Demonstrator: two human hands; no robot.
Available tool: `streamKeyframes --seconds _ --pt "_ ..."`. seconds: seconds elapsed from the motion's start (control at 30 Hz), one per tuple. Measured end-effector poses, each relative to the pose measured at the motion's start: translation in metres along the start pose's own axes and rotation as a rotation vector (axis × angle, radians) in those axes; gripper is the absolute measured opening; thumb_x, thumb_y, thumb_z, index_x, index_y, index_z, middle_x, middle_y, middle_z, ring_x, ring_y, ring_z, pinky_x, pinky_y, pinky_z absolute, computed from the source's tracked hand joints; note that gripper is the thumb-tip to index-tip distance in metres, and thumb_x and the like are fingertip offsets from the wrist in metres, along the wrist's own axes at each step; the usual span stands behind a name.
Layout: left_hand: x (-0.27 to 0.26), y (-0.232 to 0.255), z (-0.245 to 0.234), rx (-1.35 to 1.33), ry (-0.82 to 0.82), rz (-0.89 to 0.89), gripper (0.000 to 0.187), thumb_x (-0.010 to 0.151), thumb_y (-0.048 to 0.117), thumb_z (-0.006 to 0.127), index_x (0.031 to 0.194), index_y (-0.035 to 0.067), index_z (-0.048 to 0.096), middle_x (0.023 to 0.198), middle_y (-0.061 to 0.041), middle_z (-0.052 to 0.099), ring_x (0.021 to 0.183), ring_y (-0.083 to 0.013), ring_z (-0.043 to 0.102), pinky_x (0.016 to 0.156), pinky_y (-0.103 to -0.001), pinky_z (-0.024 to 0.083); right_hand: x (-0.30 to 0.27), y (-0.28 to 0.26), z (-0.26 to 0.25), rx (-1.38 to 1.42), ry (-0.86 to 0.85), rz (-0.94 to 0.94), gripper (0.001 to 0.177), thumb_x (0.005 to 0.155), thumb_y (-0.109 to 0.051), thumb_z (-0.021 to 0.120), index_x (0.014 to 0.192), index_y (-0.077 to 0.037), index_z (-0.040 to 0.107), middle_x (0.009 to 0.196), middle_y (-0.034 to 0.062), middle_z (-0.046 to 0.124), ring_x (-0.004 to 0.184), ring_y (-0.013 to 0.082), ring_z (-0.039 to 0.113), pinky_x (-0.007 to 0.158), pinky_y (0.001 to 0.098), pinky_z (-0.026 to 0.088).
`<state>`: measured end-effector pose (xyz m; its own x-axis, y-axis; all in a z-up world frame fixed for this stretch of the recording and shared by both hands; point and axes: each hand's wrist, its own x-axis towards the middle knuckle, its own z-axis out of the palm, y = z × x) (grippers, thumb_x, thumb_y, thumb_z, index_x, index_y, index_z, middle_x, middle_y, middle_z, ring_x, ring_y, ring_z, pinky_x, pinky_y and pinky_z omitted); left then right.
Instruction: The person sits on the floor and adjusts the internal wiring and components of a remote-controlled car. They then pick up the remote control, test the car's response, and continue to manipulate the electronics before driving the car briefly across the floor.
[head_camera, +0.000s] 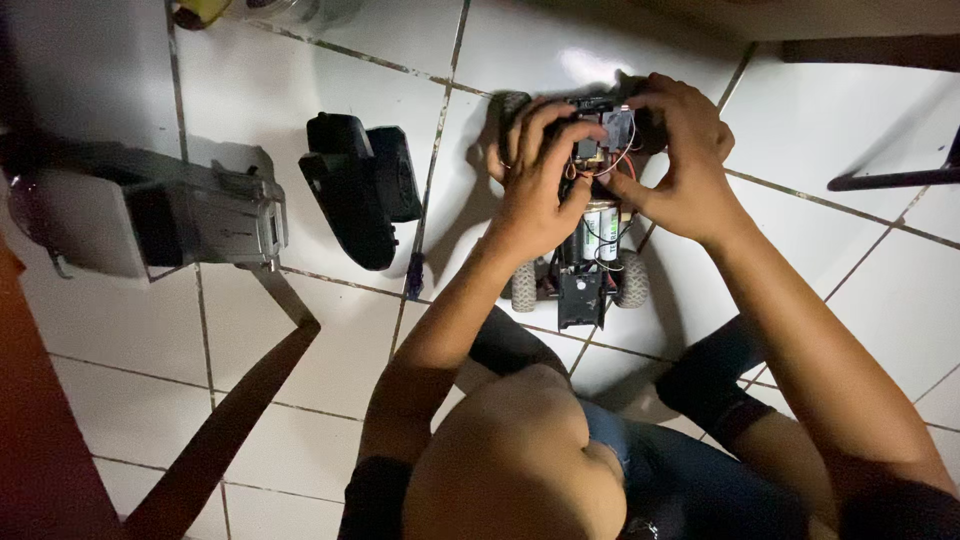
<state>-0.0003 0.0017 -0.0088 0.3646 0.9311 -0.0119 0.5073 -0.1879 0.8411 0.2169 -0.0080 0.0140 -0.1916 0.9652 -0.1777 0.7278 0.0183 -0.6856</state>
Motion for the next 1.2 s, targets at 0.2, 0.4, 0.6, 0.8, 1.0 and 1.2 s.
streamKeyframes --seconds 0.2,0.4,0.6,0.8,1.0,1.2 --pt "-0.003 0.001 -0.001 -0.036 -0.024 -0.050 0.051 0.082 0.011 0.073 0.130 0.024 0.061 0.148 -0.007 0.044 0.150 -0.0307 0.030 0.117 -0.058 0.015 0.000 -0.003 0.000 0.012 0.005 0.029 0.078 0.075 -0.029 0.086 0.144 -0.015 0.052 0.160 0.0183 0.045 0.150 0.0366 0.039 0.118 0.0489 0.021" --pt "-0.001 0.000 -0.003 -0.028 0.008 0.002 0.050 0.082 0.012 0.073 0.129 0.024 0.060 0.148 -0.007 0.043 0.150 -0.0311 0.030 0.119 -0.057 0.017 0.002 -0.003 0.000 0.017 0.007 0.022 0.077 0.077 -0.031 0.088 0.143 -0.013 0.053 0.158 0.0163 0.047 0.148 0.0352 0.041 0.119 0.0473 0.022" --pt "-0.002 0.002 -0.004 -0.069 -0.013 -0.036 0.049 0.083 0.011 0.072 0.129 0.022 0.060 0.147 -0.008 0.045 0.148 -0.0320 0.034 0.118 -0.054 0.018 0.000 -0.001 0.001 0.019 0.026 0.002 0.077 0.078 -0.031 0.089 0.145 -0.014 0.053 0.159 0.0182 0.045 0.149 0.0364 0.040 0.120 0.0482 0.022" --pt "0.001 0.001 -0.005 -0.050 -0.006 -0.021 0.053 0.081 0.010 0.072 0.131 0.023 0.060 0.146 -0.009 0.045 0.146 -0.0337 0.035 0.119 -0.056 0.021 0.002 0.000 0.001 0.016 0.000 0.042 0.080 0.074 -0.032 0.087 0.145 -0.015 0.053 0.159 0.0183 0.045 0.150 0.0378 0.037 0.119 0.0510 0.021" --pt "0.003 -0.003 -0.001 -0.084 -0.026 -0.027 0.063 0.082 0.008 0.072 0.141 0.024 0.056 0.149 -0.012 0.043 0.147 -0.0361 0.033 0.123 -0.055 0.022 0.004 -0.004 0.001 -0.001 0.005 0.035 0.078 0.074 -0.030 0.085 0.144 -0.014 0.053 0.160 0.0176 0.044 0.151 0.0363 0.036 0.118 0.0494 0.019" --pt "0.008 -0.004 -0.001 -0.030 -0.010 0.012 0.066 0.079 0.008 0.073 0.140 0.025 0.056 0.146 -0.012 0.042 0.146 -0.0358 0.034 0.124 -0.053 0.024 0.007 -0.006 0.002 -0.027 0.006 0.062 0.077 0.074 -0.034 0.086 0.141 -0.013 0.054 0.157 0.0173 0.045 0.149 0.0364 0.036 0.116 0.0521 0.017"
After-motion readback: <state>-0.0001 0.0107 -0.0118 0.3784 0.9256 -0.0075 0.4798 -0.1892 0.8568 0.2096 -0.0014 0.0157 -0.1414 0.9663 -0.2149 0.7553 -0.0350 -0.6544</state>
